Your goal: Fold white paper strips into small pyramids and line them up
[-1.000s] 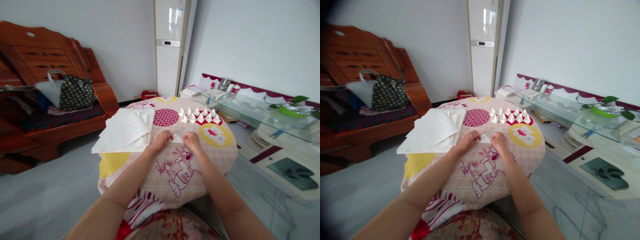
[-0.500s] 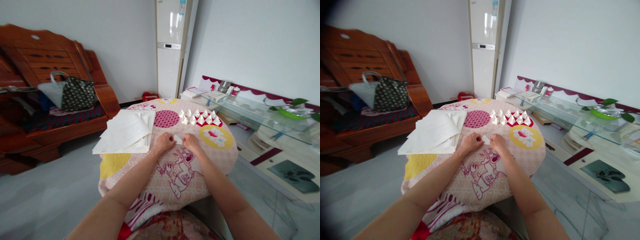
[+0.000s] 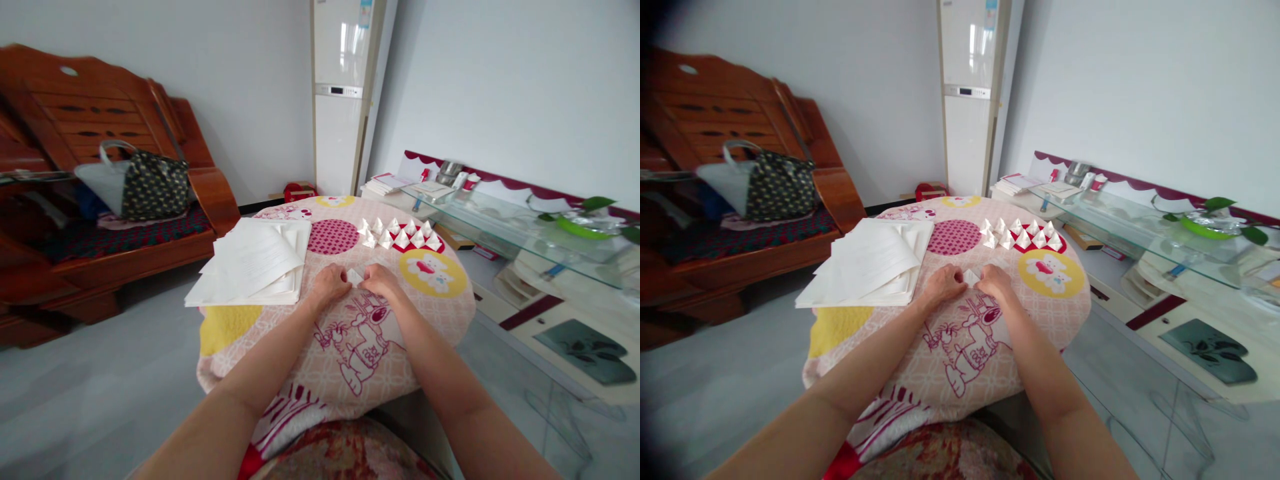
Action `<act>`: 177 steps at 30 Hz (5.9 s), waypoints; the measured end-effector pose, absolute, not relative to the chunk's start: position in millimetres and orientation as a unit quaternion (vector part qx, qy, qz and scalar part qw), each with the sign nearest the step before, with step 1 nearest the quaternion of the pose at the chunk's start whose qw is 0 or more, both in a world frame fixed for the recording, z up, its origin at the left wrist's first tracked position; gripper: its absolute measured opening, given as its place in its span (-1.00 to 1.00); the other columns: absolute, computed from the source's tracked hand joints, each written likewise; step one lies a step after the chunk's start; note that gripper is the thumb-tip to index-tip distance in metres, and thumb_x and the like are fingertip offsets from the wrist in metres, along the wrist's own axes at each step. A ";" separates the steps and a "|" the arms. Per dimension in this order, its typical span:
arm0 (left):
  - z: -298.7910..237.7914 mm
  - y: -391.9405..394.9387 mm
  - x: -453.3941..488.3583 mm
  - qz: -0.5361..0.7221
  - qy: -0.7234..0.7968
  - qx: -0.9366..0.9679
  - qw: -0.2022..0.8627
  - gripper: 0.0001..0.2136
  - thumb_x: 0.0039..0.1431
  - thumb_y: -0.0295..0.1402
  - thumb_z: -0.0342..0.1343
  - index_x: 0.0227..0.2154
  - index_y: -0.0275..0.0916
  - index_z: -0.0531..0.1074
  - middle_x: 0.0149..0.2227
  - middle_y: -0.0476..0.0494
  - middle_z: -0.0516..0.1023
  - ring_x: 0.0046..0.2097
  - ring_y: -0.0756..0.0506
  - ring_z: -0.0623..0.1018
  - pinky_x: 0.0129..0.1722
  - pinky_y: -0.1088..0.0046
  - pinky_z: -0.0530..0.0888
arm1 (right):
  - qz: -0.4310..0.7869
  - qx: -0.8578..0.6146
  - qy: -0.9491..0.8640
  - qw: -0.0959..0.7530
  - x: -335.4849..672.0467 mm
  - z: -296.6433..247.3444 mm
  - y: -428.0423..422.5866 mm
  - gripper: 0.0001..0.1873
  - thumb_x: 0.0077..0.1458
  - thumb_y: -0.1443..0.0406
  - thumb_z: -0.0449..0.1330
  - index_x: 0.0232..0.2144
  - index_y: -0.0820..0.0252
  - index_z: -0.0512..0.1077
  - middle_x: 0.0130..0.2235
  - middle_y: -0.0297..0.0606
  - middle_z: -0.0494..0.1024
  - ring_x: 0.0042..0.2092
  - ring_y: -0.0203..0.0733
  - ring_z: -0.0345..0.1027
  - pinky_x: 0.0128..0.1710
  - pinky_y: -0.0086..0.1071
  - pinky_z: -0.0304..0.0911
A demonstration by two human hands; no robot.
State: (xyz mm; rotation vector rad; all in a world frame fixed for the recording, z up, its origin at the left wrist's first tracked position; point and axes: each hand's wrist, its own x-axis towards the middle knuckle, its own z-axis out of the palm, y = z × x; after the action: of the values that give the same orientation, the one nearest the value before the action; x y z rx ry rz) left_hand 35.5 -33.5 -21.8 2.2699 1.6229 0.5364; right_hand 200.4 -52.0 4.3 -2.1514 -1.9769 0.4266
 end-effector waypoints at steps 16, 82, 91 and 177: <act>-26.3 -9.2 3.7 0.222 0.500 0.776 0.313 -0.59 -0.21 -0.64 0.03 -0.28 -0.32 0.64 -0.39 -0.07 0.63 -0.34 -0.03 0.54 -0.28 0.49 0.48 | 0.278 -0.729 -0.601 0.173 231.9 -1.9 -54.6 -0.88 -0.17 0.46 0.27 -0.63 0.19 0.53 -0.66 -0.32 0.44 -0.54 -0.21 0.37 -0.53 -0.42 0.19; -28.3 -23.2 18.4 0.518 0.301 0.498 0.627 -0.41 -0.16 -0.17 0.46 -0.03 -0.30 0.51 -0.25 -0.07 0.59 -0.31 0.00 0.55 -0.22 0.43 0.55 | 0.561 -0.438 -0.418 0.563 203.2 -27.8 -66.6 -0.66 -0.26 0.27 0.36 -0.31 0.19 0.56 -0.34 -0.24 0.65 -0.34 -0.11 0.50 -0.33 -0.33 0.37; -25.8 -25.5 18.5 0.538 0.266 0.474 0.644 -0.49 -0.02 -0.13 0.41 -0.04 -0.31 0.53 -0.32 -0.11 0.62 -0.34 -0.02 0.58 -0.23 0.41 0.55 | 0.592 -0.419 -0.402 0.560 201.8 -39.8 -63.4 -0.74 -0.21 0.18 0.41 -0.57 0.20 0.45 -0.65 -0.39 0.41 -0.66 -0.37 0.14 -0.68 -0.47 -0.01; -9.9 -38.0 17.2 0.510 0.273 0.561 0.592 -0.70 0.09 -0.10 0.27 -0.42 -0.25 0.41 -0.52 -0.02 0.49 -0.48 0.02 0.45 -0.45 0.51 0.40 | 0.146 -0.541 -0.658 0.503 184.5 -38.7 -70.5 -0.75 -0.12 0.43 0.15 -0.38 0.08 0.56 -0.41 -0.24 0.53 -0.37 -0.15 0.30 -0.29 -0.31 0.21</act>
State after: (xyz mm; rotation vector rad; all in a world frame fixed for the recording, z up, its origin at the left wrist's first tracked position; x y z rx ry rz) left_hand 17.2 -38.0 -9.9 1.3050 0.6348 1.1855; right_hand 184.5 -70.5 -38.7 -1.3066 -1.5883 0.3529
